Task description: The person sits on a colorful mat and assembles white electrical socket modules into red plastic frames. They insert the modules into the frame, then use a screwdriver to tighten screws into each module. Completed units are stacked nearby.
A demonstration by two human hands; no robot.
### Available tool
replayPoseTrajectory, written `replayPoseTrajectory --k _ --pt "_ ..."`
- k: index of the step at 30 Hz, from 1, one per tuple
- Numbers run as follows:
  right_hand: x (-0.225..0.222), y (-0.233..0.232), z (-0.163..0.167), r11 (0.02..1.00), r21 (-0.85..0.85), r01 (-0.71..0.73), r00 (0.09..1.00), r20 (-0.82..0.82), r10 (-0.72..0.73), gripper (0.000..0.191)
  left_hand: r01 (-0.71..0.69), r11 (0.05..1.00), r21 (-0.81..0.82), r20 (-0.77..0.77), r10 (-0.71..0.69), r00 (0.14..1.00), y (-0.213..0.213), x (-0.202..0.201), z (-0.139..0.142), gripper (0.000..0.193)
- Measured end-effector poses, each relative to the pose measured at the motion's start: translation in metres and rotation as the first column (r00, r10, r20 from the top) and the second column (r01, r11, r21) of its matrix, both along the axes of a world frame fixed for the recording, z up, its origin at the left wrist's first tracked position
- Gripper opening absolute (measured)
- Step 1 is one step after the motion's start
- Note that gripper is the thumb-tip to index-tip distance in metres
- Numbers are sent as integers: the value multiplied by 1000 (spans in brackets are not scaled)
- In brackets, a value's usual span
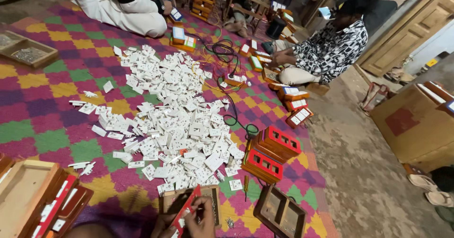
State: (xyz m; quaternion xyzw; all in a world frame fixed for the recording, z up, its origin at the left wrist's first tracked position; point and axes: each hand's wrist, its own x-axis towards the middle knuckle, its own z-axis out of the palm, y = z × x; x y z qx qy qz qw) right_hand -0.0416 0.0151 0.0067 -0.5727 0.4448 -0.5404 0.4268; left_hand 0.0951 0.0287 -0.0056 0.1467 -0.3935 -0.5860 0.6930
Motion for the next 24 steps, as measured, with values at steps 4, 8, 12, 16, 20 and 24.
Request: replayPoseTrajectory --k 4,8,12,16,20,24 --pt "-11 7 11 998 65 4 999 -34 -1 37 95 993 -68 79 -90 993 5 -9 6 47" --pt "-17 9 11 998 56 4 1000 -30 -3 38 2 999 52 88 -6 996 8 -14 5 46" --pt "-19 7 9 998 38 57 998 31 -58 37 -38 988 152 -1 39 999 10 -21 2 45" --pt "-23 5 13 998 66 19 999 -29 -17 42 -14 996 92 139 2 990 7 -22 4 42" --pt "-28 4 12 996 86 9 999 49 -14 41 5 989 145 118 -23 993 5 -27 8 41" --pt "-36 4 6 994 66 82 988 124 -89 37 93 981 169 46 -102 994 8 -37 10 38"
